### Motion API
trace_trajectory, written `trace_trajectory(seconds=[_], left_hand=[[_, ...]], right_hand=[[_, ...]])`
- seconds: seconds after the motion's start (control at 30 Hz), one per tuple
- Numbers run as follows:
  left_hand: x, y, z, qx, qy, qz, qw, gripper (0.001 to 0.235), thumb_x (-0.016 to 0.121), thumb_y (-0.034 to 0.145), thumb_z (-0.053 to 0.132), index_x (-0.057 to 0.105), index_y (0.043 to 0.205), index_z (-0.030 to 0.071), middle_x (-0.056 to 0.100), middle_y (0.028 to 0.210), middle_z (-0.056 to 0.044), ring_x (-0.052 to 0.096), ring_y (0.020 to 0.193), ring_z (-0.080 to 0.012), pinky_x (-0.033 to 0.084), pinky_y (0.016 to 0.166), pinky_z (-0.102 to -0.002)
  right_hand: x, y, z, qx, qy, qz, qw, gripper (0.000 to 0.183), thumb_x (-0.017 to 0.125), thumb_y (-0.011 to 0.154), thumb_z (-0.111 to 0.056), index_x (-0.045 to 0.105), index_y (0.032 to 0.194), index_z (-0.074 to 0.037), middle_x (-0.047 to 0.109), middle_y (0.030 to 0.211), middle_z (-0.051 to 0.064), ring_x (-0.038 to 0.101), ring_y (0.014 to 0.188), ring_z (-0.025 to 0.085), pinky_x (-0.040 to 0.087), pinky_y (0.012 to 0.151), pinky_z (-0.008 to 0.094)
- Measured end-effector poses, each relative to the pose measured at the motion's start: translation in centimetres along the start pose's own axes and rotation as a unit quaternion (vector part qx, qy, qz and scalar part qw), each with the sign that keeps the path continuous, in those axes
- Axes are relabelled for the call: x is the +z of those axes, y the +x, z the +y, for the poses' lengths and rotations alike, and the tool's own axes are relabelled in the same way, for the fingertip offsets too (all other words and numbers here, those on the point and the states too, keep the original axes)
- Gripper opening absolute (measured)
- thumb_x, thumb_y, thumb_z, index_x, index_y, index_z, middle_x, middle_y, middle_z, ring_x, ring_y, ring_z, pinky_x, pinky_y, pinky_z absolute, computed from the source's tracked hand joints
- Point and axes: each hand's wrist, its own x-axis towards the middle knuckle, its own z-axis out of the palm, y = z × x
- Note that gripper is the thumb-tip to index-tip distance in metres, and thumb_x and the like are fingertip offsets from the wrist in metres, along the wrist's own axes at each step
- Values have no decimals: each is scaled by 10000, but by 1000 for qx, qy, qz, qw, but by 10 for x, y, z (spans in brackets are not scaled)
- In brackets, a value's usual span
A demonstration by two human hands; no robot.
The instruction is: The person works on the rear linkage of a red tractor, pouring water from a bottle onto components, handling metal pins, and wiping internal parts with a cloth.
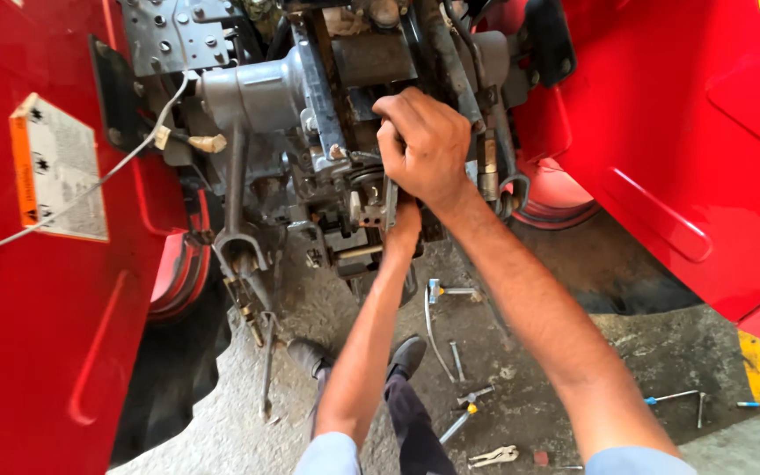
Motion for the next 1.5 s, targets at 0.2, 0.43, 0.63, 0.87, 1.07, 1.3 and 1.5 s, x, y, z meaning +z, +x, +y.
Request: trace_trajectory(seconds=[0.2, 0.43, 0.63, 0.87, 1.07, 1.3, 1.5], left_hand=[[-6, -15, 17, -58, -162, 99, 980, 230, 497, 1075, 146, 667, 1159, 15, 693, 970, -191, 638, 825, -338, 483, 700, -464], [-38, 15, 18, -105, -65, -21, 992, 551, 413, 1239, 371, 647, 960, -42, 654, 846, -216, 633, 731, -348, 467, 663, -446], [-48, 4, 48, -250, -511, -6, 822, 173, 588, 1047, 163, 607, 927, 40, 460, 646, -55, 409, 503, -213, 290, 462, -450], [-60, -20, 35, -231, -534, -8, 813, 169, 561, 1033, 167, 594, 891, 81, 466, 645, -29, 406, 506, -170, 292, 458, -390], [-45, 0, 42, -241, -555, -74, 793, 175, 537, 1021, 170, 584, 861, 116, 472, 644, -6, 403, 509, -133, 294, 455, -340], [-46, -14, 50, -175, -580, -62, 793, 248, 500, 1045, 199, 549, 811, 133, 461, 633, 3, 394, 510, -101, 288, 450, -281], [-69, -33, 67, -218, -621, 4, 753, 56, 537, 977, 151, 588, 965, 169, 500, 753, 48, 418, 578, -58, 324, 488, -270]], right_hand=[[-4, 14, 9, 79, -7, -183, 980, 118, 604, 904, -149, 696, 970, -115, 730, 896, 104, 701, 811, 348, 537, 685, 482], [9, 18, 1, 198, -79, -158, 964, 160, 610, 874, -244, 705, 848, -117, 733, 815, 130, 686, 744, 404, 521, 642, 548], [12, 17, -1, 203, -90, -122, 967, 148, 614, 847, -234, 711, 845, -121, 734, 815, 126, 694, 737, 383, 536, 633, 517], [15, 14, 3, 180, -94, -109, 973, 132, 638, 853, -222, 708, 847, -110, 722, 807, 127, 690, 724, 376, 531, 624, 514], [12, 15, 0, 175, -76, -100, 977, 122, 636, 843, -206, 697, 860, -101, 711, 807, 120, 682, 717, 374, 525, 605, 494], [8, 18, -2, 196, -78, -118, 970, 110, 642, 846, -189, 661, 830, -81, 690, 778, 116, 671, 710, 372, 507, 599, 493], [9, 18, -7, 179, -74, -103, 976, 86, 633, 837, -161, 669, 857, -86, 698, 807, 111, 669, 714, 366, 508, 599, 485]])
